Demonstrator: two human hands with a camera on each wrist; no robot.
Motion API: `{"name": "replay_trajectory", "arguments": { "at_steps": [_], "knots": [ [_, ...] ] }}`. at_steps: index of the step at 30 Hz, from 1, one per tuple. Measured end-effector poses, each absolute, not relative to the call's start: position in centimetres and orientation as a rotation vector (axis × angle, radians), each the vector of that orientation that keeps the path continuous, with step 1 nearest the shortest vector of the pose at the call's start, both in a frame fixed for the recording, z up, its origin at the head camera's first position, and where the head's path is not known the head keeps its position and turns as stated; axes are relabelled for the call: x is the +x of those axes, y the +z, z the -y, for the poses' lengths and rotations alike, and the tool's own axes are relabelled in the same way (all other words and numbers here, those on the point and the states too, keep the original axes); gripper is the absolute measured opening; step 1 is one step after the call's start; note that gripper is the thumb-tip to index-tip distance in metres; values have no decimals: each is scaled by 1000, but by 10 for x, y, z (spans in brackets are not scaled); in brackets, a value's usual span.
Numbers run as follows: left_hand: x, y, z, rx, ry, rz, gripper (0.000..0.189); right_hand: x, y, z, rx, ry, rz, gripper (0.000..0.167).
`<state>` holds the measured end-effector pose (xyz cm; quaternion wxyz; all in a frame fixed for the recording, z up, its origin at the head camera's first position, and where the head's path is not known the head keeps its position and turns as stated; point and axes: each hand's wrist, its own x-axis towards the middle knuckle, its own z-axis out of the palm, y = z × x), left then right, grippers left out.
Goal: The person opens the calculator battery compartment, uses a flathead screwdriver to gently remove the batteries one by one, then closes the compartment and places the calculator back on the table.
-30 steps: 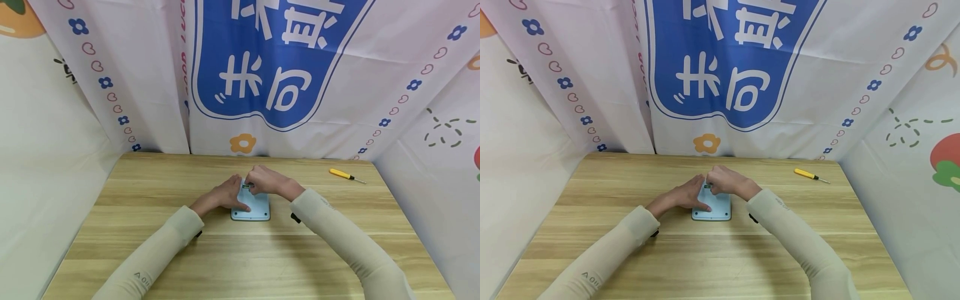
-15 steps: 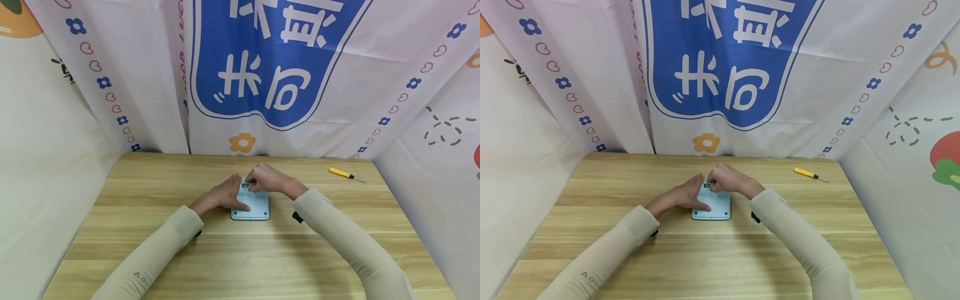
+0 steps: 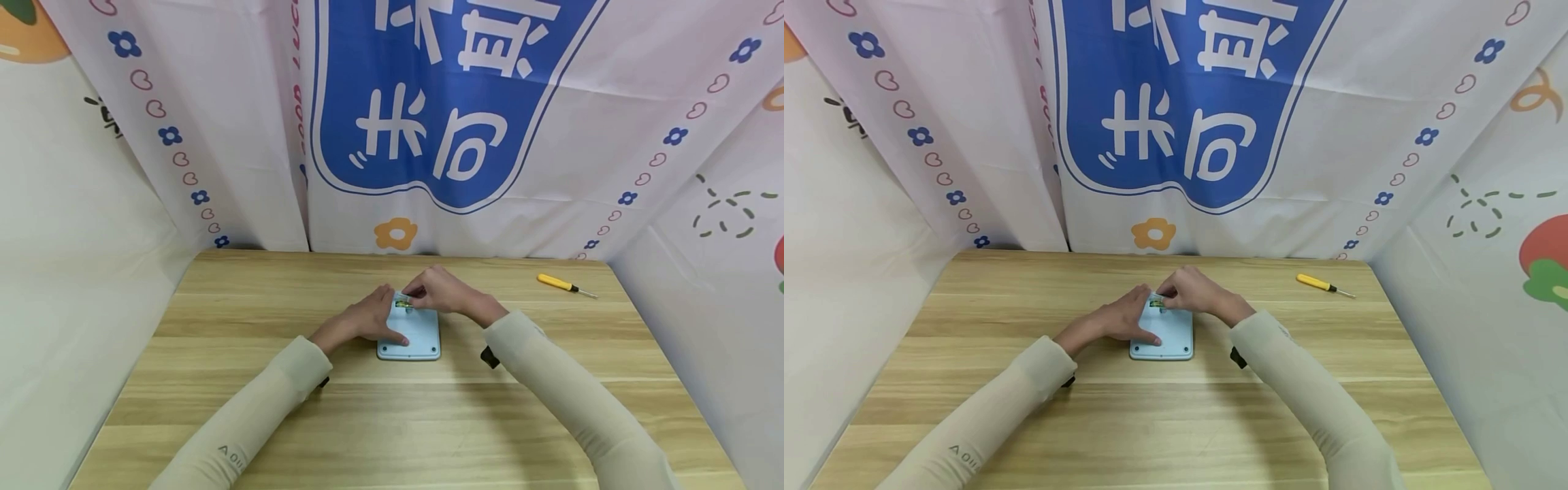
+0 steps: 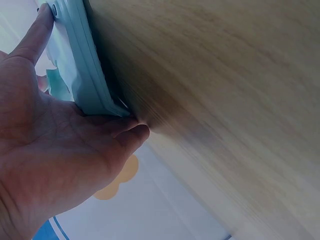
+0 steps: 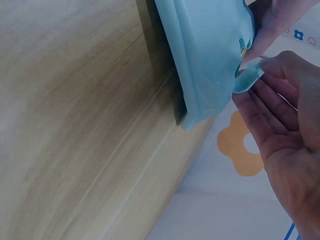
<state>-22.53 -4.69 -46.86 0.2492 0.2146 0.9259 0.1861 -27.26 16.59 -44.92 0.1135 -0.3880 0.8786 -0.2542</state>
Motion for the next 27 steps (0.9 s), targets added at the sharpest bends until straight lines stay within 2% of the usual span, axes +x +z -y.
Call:
{"name": "replay_trajectory", "arguments": {
  "at_steps": [12,19,27],
  "knots": [
    [-225,-468,47,576,512,-2513,121,-274,-457,-173,-919,-1022,-2586,23],
    [-225,-469,46,578,514,-2518,121,-276,-462,-181,-675,-1219,-2601,21],
    [-225,-470,47,591,503,-2529,122,-280,-466,-192,-320,-1520,-2394,27]
  ]
}}
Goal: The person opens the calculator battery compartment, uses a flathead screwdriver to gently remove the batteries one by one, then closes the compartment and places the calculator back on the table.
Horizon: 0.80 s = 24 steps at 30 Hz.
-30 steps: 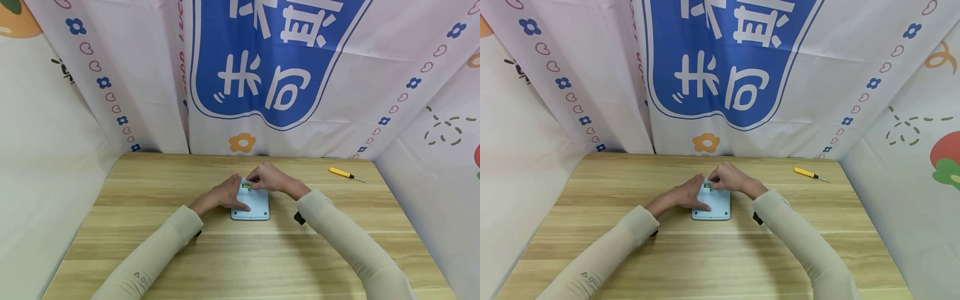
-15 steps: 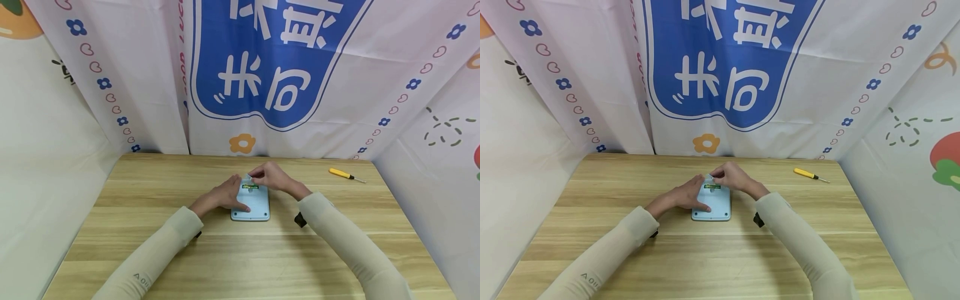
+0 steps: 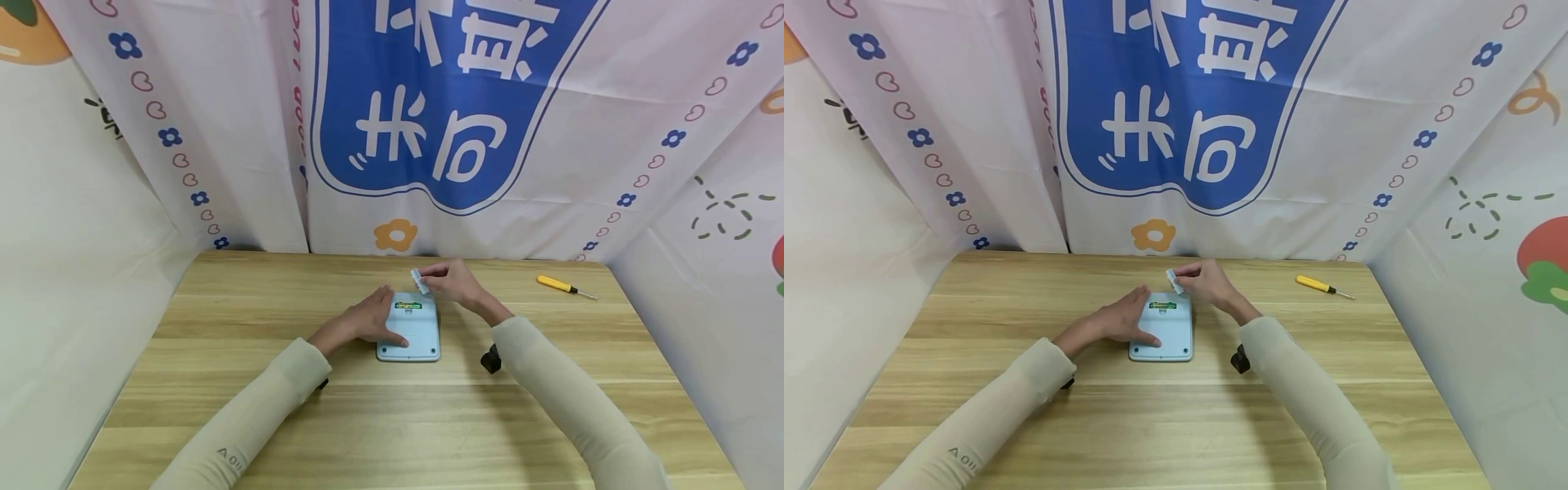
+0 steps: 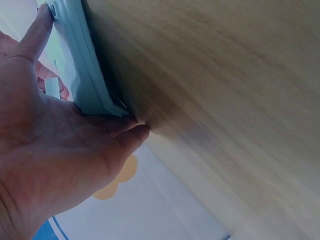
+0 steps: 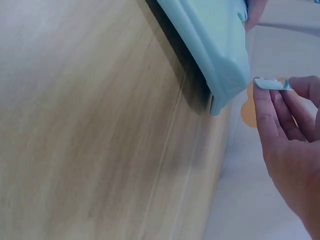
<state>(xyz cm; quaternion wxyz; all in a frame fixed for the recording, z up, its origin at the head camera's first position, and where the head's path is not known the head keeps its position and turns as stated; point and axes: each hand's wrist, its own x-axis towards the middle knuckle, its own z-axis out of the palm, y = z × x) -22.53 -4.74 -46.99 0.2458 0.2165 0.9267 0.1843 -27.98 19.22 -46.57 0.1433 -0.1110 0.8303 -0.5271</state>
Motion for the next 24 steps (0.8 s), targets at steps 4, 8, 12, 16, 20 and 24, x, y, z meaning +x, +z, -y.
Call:
{"name": "replay_trajectory", "arguments": {
  "at_steps": [4,8,12,16,20,24],
  "knots": [
    [-225,-470,47,599,505,-2530,122,-283,-466,-195,-105,-1732,-2187,29],
    [-225,-468,47,609,517,-2532,122,-286,-467,-198,35,-1863,-2061,31],
    [-224,-469,48,610,522,-2534,122,-287,-467,-200,100,-1940,-1982,32],
    [-224,-469,48,607,528,-2533,122,-287,-467,-203,118,-2041,-1877,33],
    [-224,-470,48,604,525,-2532,122,-288,-468,-208,134,-2118,-1799,33],
    [-224,-469,48,592,525,-2530,121,-290,-468,-214,156,-2139,-1780,34]
  ]
}}
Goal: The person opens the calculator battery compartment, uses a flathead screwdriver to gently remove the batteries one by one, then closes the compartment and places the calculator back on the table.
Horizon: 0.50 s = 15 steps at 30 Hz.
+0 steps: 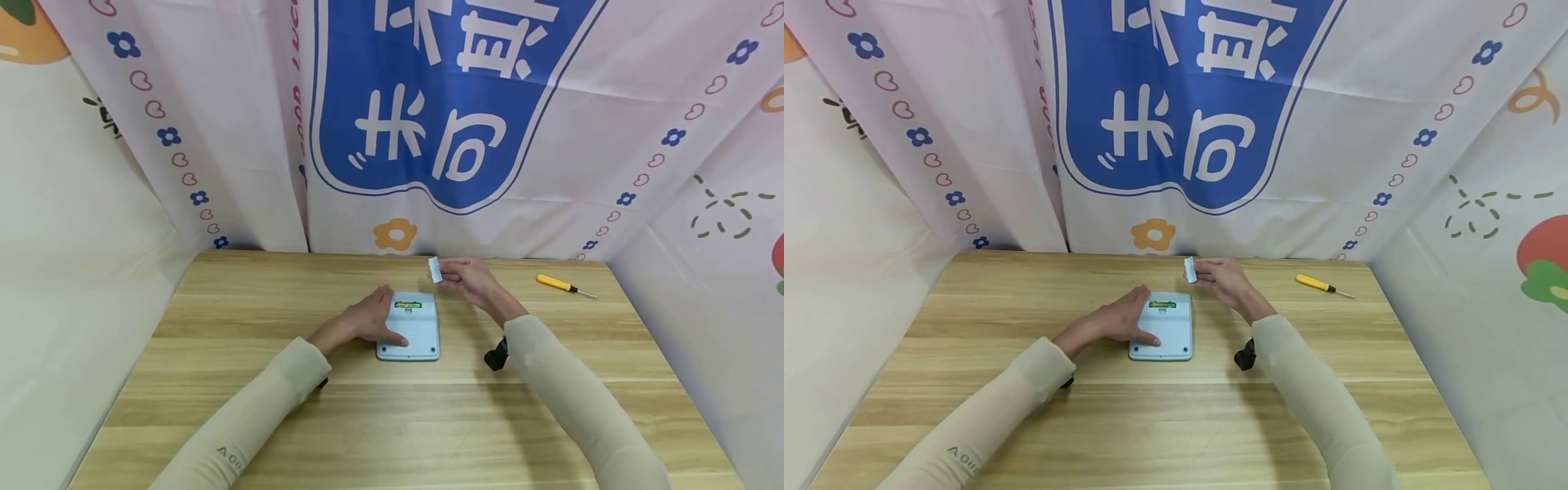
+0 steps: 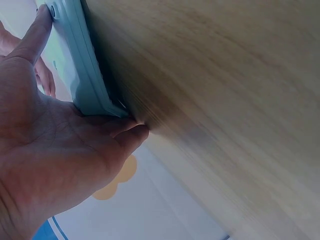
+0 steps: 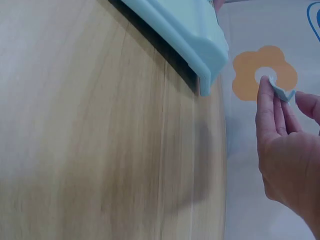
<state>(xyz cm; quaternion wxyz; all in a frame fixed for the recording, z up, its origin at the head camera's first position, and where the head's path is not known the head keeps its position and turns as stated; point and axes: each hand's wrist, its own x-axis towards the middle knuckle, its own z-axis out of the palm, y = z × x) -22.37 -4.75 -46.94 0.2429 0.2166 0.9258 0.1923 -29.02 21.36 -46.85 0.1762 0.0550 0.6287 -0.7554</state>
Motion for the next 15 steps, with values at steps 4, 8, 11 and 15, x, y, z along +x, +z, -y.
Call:
{"name": "replay_trajectory", "arguments": {
  "at_steps": [4,8,11,15],
  "knots": [
    [-224,-470,48,594,523,-2529,122,-291,-466,-220,145,-2140,-1785,38],
    [-224,-471,48,607,528,-2532,122,-292,-462,-227,148,-2150,-1783,39],
    [-224,-471,48,606,533,-2536,122,-293,-459,-233,158,-2160,-1782,39],
    [-224,-470,48,595,529,-2537,122,-294,-457,-242,166,-2175,-1781,42]
  ]
}}
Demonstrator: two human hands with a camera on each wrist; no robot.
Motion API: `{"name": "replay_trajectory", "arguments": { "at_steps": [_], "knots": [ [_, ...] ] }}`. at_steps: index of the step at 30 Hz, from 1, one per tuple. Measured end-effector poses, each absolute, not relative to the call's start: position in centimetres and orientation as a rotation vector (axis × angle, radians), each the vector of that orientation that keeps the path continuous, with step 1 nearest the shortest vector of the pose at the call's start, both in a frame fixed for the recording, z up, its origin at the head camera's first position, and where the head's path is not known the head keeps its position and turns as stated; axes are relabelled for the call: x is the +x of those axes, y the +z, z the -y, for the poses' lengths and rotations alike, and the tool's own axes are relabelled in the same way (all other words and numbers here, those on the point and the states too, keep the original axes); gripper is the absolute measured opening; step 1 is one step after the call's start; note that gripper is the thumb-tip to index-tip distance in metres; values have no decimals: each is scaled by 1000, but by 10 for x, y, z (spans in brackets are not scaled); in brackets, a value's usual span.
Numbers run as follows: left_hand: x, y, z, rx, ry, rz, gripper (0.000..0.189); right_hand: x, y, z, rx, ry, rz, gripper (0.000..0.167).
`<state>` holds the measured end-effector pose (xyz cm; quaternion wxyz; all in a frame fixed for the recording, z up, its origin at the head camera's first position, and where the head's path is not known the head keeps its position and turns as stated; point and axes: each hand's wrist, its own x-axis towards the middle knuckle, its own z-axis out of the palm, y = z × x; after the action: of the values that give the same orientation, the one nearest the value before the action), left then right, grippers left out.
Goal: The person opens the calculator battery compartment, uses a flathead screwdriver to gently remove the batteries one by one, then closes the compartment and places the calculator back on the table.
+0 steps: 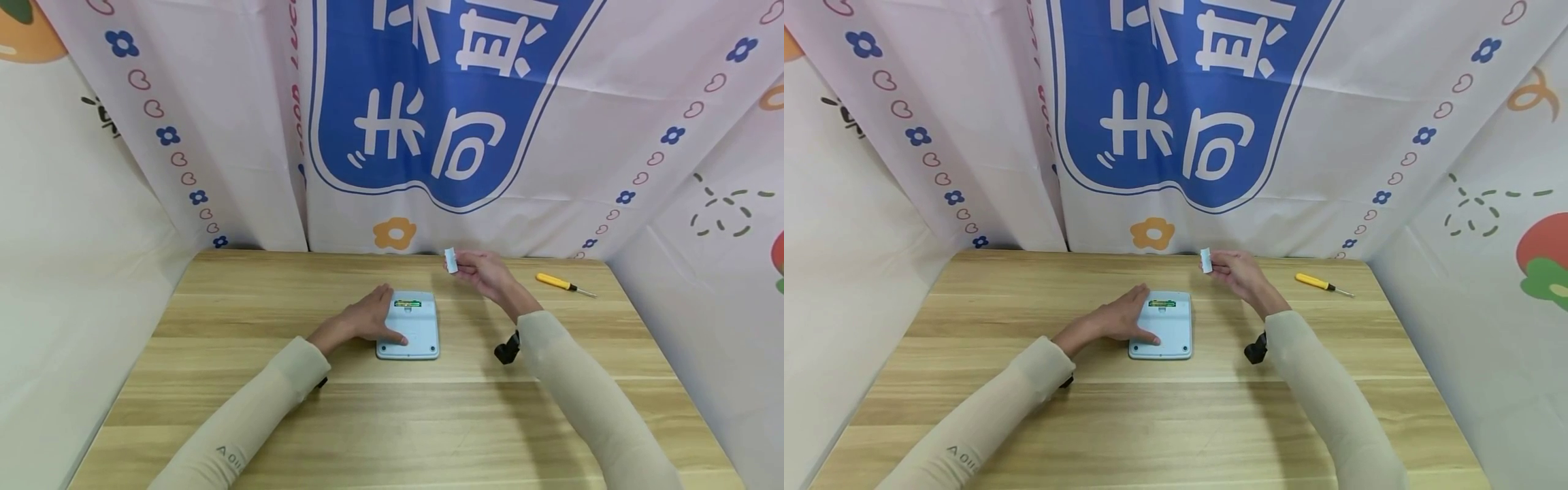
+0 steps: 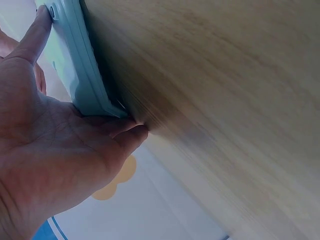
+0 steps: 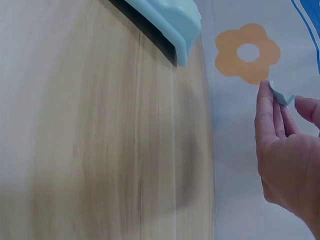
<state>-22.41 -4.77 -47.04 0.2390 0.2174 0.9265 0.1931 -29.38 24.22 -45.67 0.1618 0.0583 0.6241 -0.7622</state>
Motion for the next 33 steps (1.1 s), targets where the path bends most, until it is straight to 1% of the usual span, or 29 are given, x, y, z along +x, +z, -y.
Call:
{"name": "replay_trajectory", "arguments": {
  "at_steps": [10,20,28,33],
  "knots": [
    [-224,-472,48,592,533,-2530,122,-295,-456,-267,209,-2179,-1798,44],
    [-224,-470,48,586,547,-2533,123,-298,-454,-285,215,-2210,-1795,43],
    [-223,-472,47,587,552,-2531,123,-298,-451,-297,238,-2222,-1795,49],
    [-223,-472,48,593,556,-2534,123,-300,-449,-302,228,-2207,-1821,49]
  ]
}}
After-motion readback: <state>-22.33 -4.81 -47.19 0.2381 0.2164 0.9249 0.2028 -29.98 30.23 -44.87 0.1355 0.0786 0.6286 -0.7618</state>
